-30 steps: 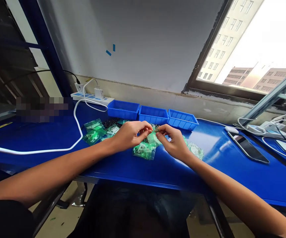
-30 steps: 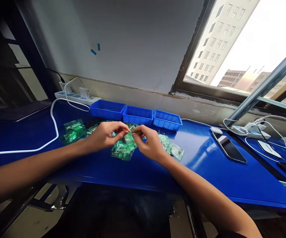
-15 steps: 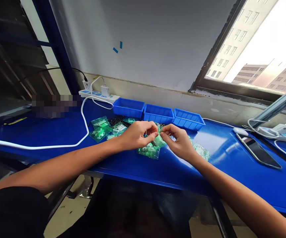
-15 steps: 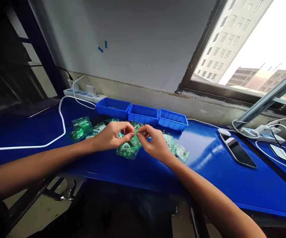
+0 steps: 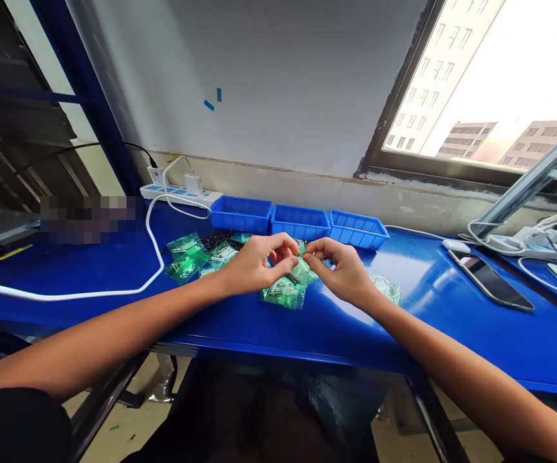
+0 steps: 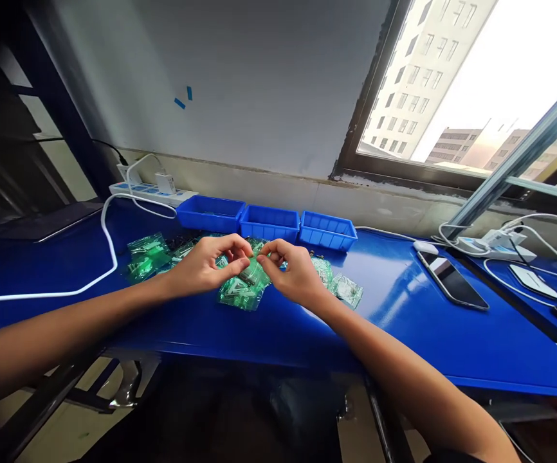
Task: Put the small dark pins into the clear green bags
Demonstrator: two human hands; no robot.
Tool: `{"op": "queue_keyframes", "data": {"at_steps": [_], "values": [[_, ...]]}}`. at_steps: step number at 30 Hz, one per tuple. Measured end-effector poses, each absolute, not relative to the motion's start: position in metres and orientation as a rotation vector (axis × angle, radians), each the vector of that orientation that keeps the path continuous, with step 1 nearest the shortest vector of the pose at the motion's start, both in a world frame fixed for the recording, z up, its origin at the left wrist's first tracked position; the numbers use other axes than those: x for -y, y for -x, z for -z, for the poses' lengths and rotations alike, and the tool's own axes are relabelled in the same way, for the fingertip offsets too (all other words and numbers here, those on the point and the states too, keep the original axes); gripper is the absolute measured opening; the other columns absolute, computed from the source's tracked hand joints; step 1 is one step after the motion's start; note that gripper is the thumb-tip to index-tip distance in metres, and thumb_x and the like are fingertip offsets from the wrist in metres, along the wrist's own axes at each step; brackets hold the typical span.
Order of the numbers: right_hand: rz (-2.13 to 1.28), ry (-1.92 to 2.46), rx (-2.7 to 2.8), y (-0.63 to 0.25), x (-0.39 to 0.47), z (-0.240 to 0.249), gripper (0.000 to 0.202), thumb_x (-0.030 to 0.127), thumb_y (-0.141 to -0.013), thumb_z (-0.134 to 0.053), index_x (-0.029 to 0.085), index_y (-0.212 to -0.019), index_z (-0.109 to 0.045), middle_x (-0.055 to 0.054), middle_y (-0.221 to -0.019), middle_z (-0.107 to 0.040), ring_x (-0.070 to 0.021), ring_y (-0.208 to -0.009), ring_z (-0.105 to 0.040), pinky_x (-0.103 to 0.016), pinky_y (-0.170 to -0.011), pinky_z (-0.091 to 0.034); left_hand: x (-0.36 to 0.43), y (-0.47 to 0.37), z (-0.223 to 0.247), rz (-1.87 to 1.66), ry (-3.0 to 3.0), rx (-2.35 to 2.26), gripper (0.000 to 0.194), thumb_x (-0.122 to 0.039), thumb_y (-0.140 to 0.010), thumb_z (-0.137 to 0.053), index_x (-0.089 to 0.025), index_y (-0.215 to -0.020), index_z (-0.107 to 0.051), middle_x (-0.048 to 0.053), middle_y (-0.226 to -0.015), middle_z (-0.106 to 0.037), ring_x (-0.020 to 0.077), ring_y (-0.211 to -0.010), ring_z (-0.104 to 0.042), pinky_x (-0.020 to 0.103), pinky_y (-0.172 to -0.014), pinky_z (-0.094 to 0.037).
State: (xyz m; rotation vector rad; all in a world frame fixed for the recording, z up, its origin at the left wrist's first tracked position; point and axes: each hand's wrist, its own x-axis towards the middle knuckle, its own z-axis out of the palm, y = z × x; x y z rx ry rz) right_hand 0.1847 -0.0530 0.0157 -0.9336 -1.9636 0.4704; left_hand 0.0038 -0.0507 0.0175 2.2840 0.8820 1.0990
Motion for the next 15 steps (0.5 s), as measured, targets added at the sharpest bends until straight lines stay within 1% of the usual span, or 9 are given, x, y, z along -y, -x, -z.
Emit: {"op": "queue_keyframes", "data": {"at_steps": [4, 8, 12, 15], "values": [[-0.428, 0.875, 1.97, -0.184, 0.056, -0.018, 0.006, 0.025, -0.076, -0.054, 0.02, -0.075, -0.053, 0.005, -0.054, -0.05, -0.0087, -0.052, -0.046, -0.024, -0.053, -0.038, 0.054, -0.006, -0.02, -1.044, -2.072, -0.781, 0.016, -0.031, -0.076, -0.054, -0.017, -0.082, -0.049, -0.004, -0.067, -0.05, 0.0081, -0.059, -0.049, 0.021, -0.055, -0.04], [-0.386, 0.829, 2.0, -0.183, 0.061, -0.018, 0.007, 0.026, -0.077, -0.056, 0.021, -0.078, -0.05, 0.005, -0.056, -0.052, -0.0095, -0.053, -0.049, -0.023, -0.054, -0.039, 0.055, -0.006, -0.021, -0.955, -1.982, -0.702, 0.017, -0.032, -0.076, -0.053, -0.018, -0.082, -0.046, -0.006, -0.059, -0.044, 0.0075, -0.055, -0.044, 0.02, -0.052, -0.037], [-0.35, 0.815, 2.05, -0.181, 0.064, -0.015, 0.005, 0.025, -0.079, -0.054, 0.021, -0.082, -0.052, 0.005, -0.056, -0.053, -0.0101, -0.054, -0.05, -0.023, -0.052, -0.039, 0.052, -0.004, -0.019, -0.894, -2.038, -0.703, 0.018, -0.033, -0.076, -0.053, -0.018, -0.08, -0.045, -0.008, -0.054, -0.043, 0.0069, -0.051, -0.041, 0.02, -0.051, -0.033], [-0.379, 0.846, 2.02, -0.181, 0.063, -0.016, 0.005, 0.025, -0.078, -0.054, 0.021, -0.08, -0.053, 0.004, -0.057, -0.053, -0.0101, -0.054, -0.049, -0.023, -0.051, -0.037, 0.05, -0.003, -0.017, -0.943, -2.059, -0.7, 0.018, -0.034, -0.077, -0.053, -0.018, -0.081, -0.046, -0.008, -0.053, -0.044, 0.007, -0.05, -0.041, 0.02, -0.051, -0.033]]}}
